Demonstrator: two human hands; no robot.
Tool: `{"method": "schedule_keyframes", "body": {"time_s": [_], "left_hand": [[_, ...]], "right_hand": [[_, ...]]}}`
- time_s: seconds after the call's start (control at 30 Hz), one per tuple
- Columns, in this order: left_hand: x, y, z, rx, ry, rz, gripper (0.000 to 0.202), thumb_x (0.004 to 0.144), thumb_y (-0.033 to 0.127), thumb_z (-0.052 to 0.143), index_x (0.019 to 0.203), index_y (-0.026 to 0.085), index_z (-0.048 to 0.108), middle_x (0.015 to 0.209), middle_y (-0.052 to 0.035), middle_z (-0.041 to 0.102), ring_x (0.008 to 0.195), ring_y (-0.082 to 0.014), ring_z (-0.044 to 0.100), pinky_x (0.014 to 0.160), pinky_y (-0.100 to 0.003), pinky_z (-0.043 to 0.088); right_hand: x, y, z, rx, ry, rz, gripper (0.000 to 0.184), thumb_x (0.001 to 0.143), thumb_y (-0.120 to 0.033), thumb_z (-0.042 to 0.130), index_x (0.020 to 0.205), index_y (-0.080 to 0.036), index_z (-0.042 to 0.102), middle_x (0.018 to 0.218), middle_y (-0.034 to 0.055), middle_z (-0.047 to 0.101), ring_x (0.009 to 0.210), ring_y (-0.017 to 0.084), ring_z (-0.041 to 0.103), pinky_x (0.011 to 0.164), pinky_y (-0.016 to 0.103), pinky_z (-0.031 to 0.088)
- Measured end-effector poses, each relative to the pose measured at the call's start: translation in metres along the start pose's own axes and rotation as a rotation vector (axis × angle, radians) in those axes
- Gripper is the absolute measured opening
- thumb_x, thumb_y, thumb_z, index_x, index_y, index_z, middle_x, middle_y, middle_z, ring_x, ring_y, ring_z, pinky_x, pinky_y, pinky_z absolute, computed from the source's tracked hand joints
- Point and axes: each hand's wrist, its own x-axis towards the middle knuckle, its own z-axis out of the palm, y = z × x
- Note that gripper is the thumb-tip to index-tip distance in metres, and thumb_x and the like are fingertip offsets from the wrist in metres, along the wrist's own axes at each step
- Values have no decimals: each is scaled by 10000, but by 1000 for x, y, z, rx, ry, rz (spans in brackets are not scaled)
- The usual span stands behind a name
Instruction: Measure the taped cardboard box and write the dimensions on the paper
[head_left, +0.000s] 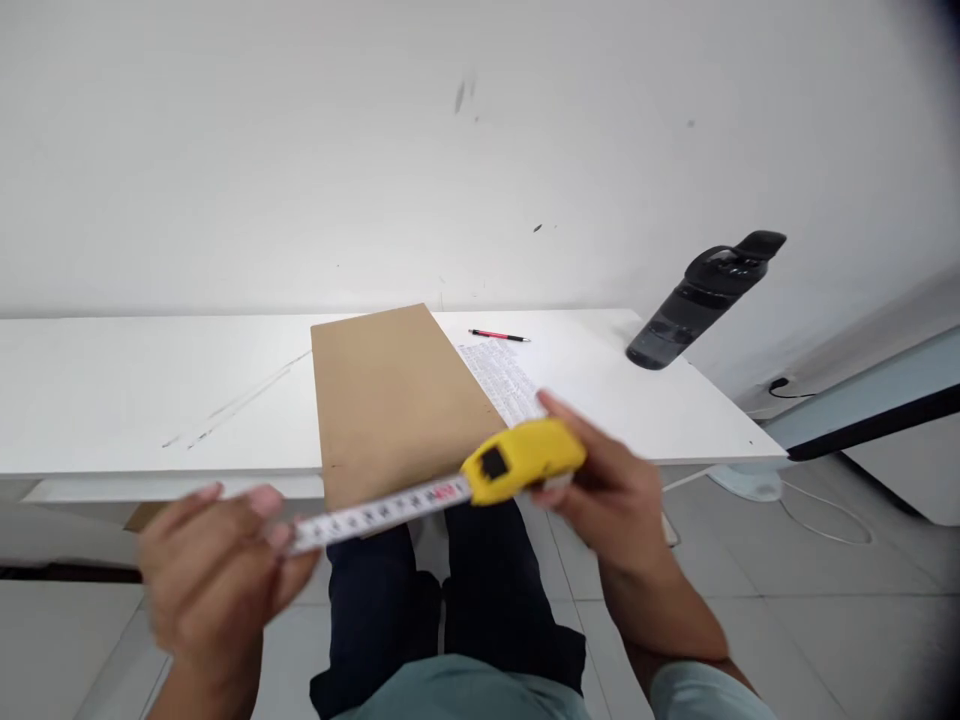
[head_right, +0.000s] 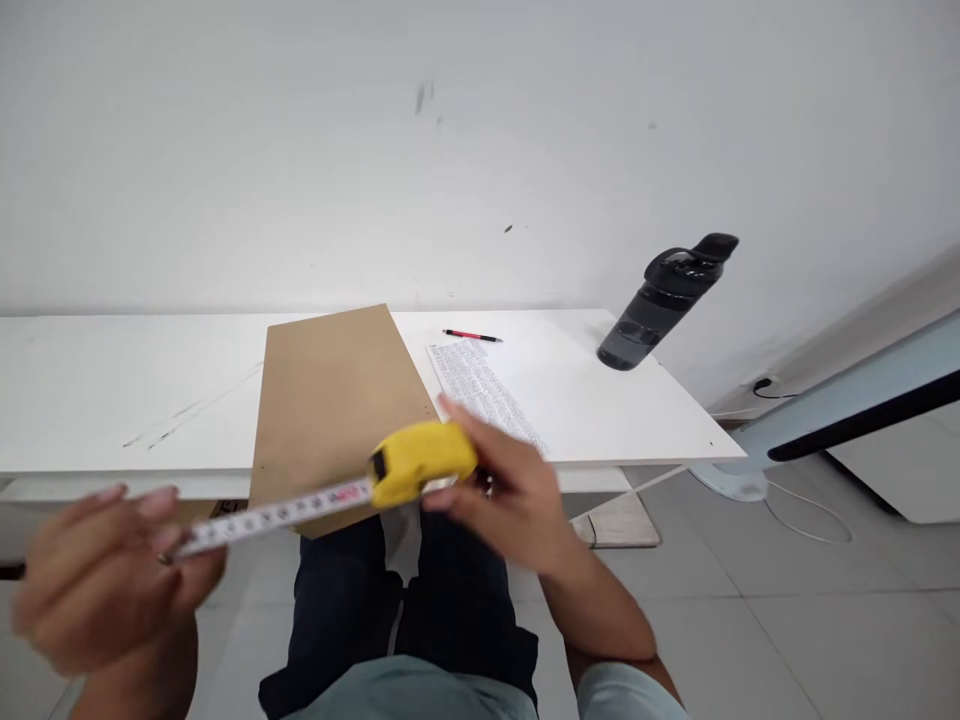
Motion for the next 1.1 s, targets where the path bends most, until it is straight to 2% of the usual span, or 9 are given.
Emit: {"method": "schedule_keyframes", "body": {"time_s": [0.07, 0.13, 0.2, 0.33, 0.47, 0.57, 0.8, 0.93, 1.1], "left_hand": [[5, -17, 3, 154, 179, 70, 387, 728, 174, 824, 1073, 313, 717, 970, -8, 760, 909, -253, 732, 863, -499, 618], [8, -28, 11, 253, 185, 63, 344, 814, 134, 732, 1142, 236, 706, 1064, -62, 751, 1000, -261, 713, 863, -479, 609], [6, -35, 21, 260, 78, 15, 252, 884, 136, 675, 1126, 199, 705, 1131, -71, 735, 1063, -239, 690, 913, -451, 593], [-7, -39, 37, 105, -129, -56, 252, 992, 294, 615, 1218, 210, 691, 1217, -65, 707, 1113, -197, 673, 967, -387, 569], [-12, -29, 45, -37, -316, -185, 705, 975, 770, 347, 1408, 281, 611, 1401, -106, 626, 1314, -280, 595, 1096, -446, 503], [-12, -23, 47, -82, -370, -289, 936, 870, 917, 152, 1420, 306, 599, 1484, -107, 573, 1422, -327, 509, 1161, -489, 443], [-9, -26, 50, -108, -282, -184, 559, 1026, 652, 360, 1427, 334, 585, 1513, -66, 564, 1381, -274, 548, 1129, -467, 481], [-6, -25, 57, -116, -205, -226, 309, 1029, 457, 506, 1269, 350, 670, 1361, -62, 669, 1255, -243, 648, 1045, -431, 536], [-15, -51, 69, 130, -135, -152, 280, 1010, 464, 507, 1098, 288, 706, 1095, -67, 753, 1057, -234, 715, 947, -456, 543]], "right_hand": [[16, 17, -18, -3, 177, 112, 623, 878, -493, 774, 1466, -376, 604, 1014, 59, 738, 674, 206, 644, 492, 329, 526], [33, 41, -30, 35, 278, 94, 622, 875, -545, 759, 1460, -411, 594, 1078, 45, 708, 703, 186, 640, 472, 293, 482], [46, 69, -33, 34, 315, 55, 600, 869, -600, 742, 1428, -429, 609, 1174, 47, 677, 771, 182, 653, 480, 273, 462], [47, 102, -24, -16, 204, 77, 642, 910, -650, 670, 1497, -442, 511, 1237, 67, 653, 835, 180, 667, 527, 273, 479], [39, 98, -15, -24, 145, 79, 690, 913, -670, 656, 1533, -453, 445, 1204, 62, 653, 834, 179, 657, 554, 279, 509], [39, 94, -13, -29, 132, 74, 687, 914, -685, 641, 1533, -472, 434, 1218, 56, 641, 871, 196, 670, 567, 290, 529], [40, 100, -15, -18, 99, 72, 666, 928, -674, 620, 1538, -506, 413, 1265, 47, 611, 915, 226, 711, 554, 293, 530], [38, 96, -14, 18, 108, 104, 669, 918, -660, 643, 1530, -489, 431, 1267, 48, 611, 919, 226, 720, 575, 303, 540], [40, 95, -11, 26, 141, 143, 712, 876, -688, 676, 1514, -463, 458, 1232, 60, 626, 941, 248, 717, 588, 325, 548]]}}
